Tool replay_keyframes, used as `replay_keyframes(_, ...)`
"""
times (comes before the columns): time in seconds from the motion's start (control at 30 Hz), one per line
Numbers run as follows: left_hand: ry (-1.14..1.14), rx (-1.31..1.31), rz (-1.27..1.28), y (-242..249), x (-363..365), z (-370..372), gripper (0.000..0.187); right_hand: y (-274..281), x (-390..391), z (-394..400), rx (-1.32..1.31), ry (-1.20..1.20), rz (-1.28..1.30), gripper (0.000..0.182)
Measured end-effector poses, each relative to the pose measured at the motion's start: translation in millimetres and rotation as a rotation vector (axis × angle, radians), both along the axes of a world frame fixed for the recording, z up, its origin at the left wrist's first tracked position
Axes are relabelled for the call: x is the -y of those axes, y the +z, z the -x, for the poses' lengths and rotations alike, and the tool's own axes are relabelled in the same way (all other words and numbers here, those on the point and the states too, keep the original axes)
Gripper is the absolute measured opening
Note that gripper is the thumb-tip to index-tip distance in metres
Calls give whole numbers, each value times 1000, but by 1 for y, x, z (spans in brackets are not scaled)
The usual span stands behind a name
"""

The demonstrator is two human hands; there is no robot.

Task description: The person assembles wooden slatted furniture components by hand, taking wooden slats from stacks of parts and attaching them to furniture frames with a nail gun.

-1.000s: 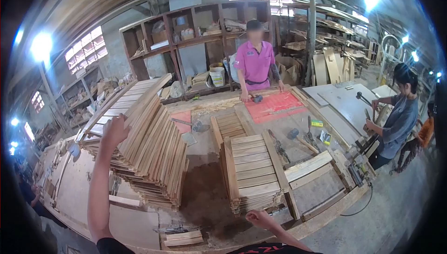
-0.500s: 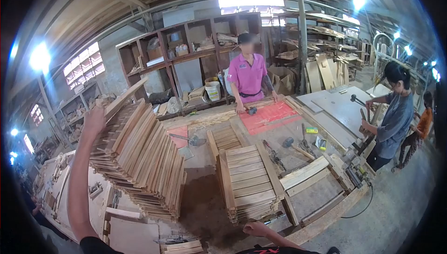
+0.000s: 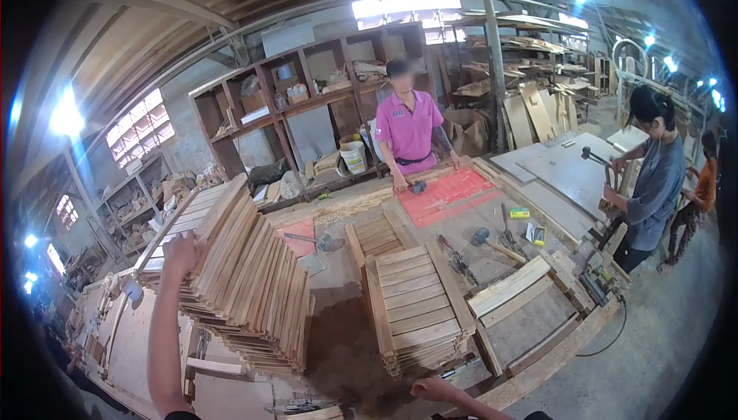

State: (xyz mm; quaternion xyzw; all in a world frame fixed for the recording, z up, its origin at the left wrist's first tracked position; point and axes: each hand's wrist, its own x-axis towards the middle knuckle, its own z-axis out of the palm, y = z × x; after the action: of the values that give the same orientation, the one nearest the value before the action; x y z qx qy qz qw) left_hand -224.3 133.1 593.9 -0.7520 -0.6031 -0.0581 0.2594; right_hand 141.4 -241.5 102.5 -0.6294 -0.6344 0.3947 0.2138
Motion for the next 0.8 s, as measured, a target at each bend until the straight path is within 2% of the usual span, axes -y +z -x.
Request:
replay_keyframes(0.27, 98, -69, -12, -4, 12, -29, 52, -31, 25, -24, 46, -91, -28, 28)
replay_keyframes(0.33, 107, -122, -19, -3, 6, -26, 53, -28, 23, -29, 17, -113, -7, 29)
replay_keyframes(0.4, 94, -165, -63, -7, -7, -26, 54, -26, 18, -31, 102, -140, -37, 26)
replay_keyframes(0.63, 74, -120, -86, -9, -22, -20, 52, -15, 23, -36, 124, -191, -124, 25)
replay_keyframes(0.8, 54, -92, -89, -9, -32, -15, 53, -9, 30, -43, 110, -218, -37, 27)
